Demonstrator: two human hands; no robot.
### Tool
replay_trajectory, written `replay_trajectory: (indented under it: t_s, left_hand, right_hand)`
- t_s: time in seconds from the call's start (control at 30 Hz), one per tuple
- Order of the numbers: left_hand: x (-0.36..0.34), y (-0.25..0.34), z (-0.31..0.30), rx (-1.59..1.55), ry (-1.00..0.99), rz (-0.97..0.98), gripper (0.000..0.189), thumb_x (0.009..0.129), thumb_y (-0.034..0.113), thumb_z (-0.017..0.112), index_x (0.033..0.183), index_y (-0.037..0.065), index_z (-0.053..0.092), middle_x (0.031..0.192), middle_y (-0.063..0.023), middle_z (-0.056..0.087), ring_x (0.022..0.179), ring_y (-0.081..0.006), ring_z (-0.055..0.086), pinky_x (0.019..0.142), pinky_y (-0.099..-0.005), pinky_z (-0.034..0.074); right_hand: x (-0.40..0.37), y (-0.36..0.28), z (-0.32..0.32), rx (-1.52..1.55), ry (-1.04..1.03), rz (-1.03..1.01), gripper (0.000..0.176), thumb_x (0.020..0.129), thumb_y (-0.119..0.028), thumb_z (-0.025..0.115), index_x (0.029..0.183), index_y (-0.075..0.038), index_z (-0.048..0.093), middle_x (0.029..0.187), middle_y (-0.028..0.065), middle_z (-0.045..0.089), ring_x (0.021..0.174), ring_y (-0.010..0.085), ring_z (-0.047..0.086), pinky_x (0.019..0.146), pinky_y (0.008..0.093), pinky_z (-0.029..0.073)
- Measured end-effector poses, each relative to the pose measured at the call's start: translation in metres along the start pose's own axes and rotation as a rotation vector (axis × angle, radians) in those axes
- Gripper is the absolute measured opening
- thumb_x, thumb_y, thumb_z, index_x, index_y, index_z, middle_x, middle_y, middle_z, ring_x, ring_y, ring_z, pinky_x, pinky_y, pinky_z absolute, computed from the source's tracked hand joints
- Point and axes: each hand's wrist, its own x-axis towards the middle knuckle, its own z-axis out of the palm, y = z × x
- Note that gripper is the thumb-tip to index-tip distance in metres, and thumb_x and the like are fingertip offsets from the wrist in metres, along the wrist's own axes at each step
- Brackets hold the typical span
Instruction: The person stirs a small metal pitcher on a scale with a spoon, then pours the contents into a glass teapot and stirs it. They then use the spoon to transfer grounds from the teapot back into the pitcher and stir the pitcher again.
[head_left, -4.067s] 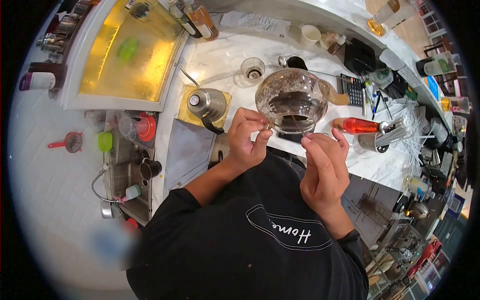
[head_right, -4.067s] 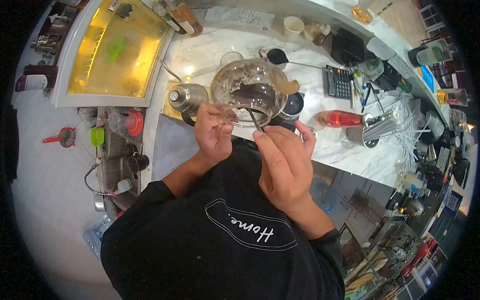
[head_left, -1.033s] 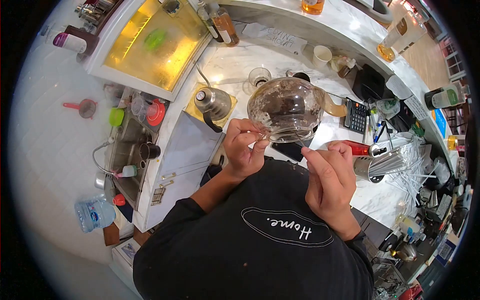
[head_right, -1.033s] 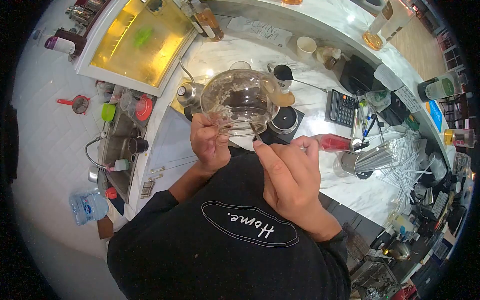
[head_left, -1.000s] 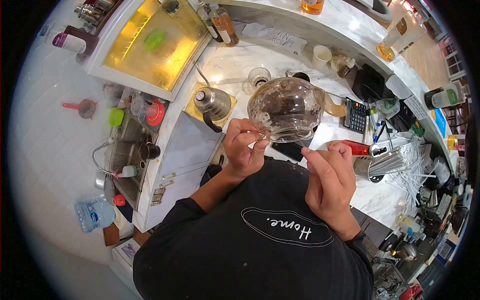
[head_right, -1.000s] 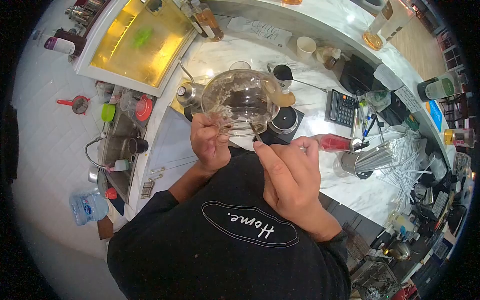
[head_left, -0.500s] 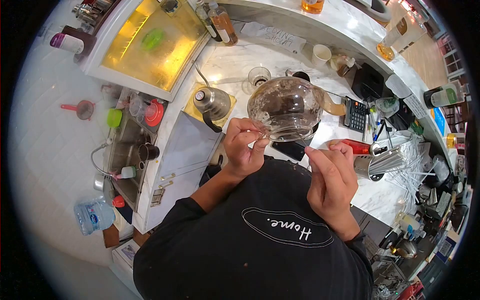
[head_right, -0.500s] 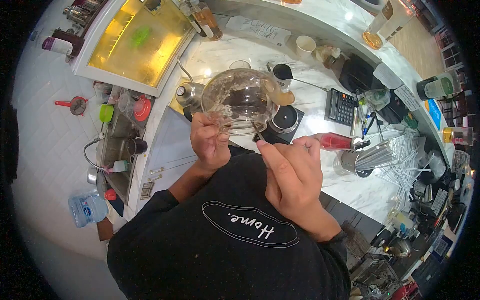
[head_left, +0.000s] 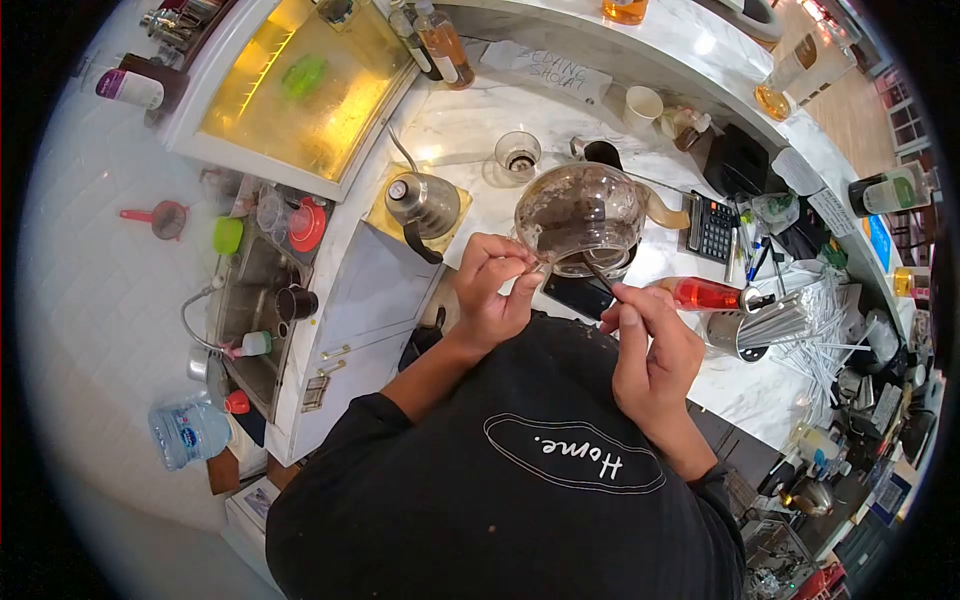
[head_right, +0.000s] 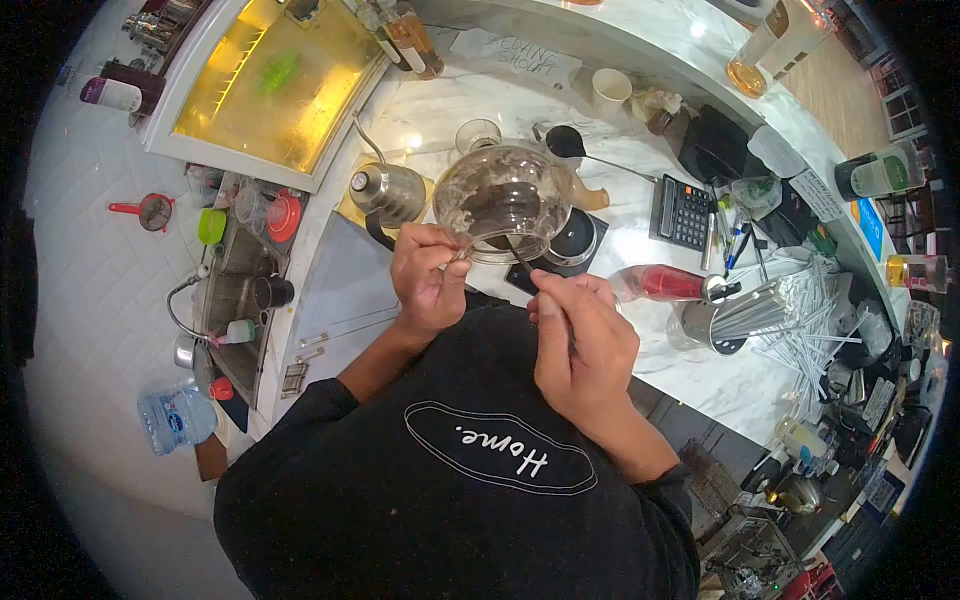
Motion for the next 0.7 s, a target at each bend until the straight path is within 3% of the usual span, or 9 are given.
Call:
replay_trajectory:
  t_s: [0.03,0.1,0.3,0.47,0.7]
  left_hand:
    - [-0.001,-0.001,0.001,0.002,-0.011,-0.006,0.019,0.091,0.007,0.08,0.093,0.003,0.061,0.097,-0.0142,0.06,0.083,-0.0252,0.065,0.072,-0.0344,0.056]
    - [-0.004,-0.005,0.001,0.016,-0.027,-0.009,0.019,0.09,0.006,0.08,0.093,0.002,0.062,0.097,-0.0142,0.061,0.082,-0.0252,0.065,0.072,-0.0343,0.056]
    - [-0.015,-0.015,0.008,0.044,-0.1,-0.062,0.019,0.088,0.008,0.082,0.09,0.002,0.064,0.093,-0.0132,0.061,0.082,-0.0271,0.065,0.07,-0.0352,0.054]
    - [-0.019,-0.021,0.016,0.047,-0.122,-0.103,0.02,0.088,0.007,0.081,0.091,0.002,0.062,0.092,-0.0135,0.061,0.082,-0.0276,0.063,0.071,-0.0361,0.052]
    - [-0.026,-0.03,0.026,0.009,-0.078,-0.203,0.018,0.091,0.004,0.076,0.092,0.0,0.059,0.09,-0.0143,0.059,0.081,-0.0283,0.061,0.072,-0.0358,0.05]
  right_hand:
    - [-0.002,0.0,0.0,0.003,0.001,0.0,0.023,0.095,0.007,0.065,0.117,0.004,0.07,0.086,0.0118,0.073,0.068,0.02,0.069,0.077,0.0355,0.054]
    - [-0.005,0.001,0.003,0.202,0.01,0.258,0.021,0.1,0.004,0.06,0.119,0.006,0.069,0.085,0.0122,0.073,0.071,0.0179,0.07,0.073,0.0314,0.055]
    - [-0.001,0.027,0.003,0.671,0.075,0.572,0.024,0.108,-0.008,0.053,0.121,0.007,0.067,0.088,0.0138,0.072,0.073,0.0205,0.071,0.074,0.032,0.058]
    - [0.004,0.044,0.002,0.911,0.139,0.64,0.027,0.109,-0.013,0.054,0.124,0.007,0.065,0.088,0.0159,0.072,0.075,0.0237,0.072,0.073,0.0343,0.059]
    - [0.005,0.054,-0.001,0.837,0.207,0.642,0.028,0.108,-0.014,0.056,0.123,0.008,0.065,0.09,0.0156,0.073,0.075,0.0239,0.072,0.075,0.0325,0.057]
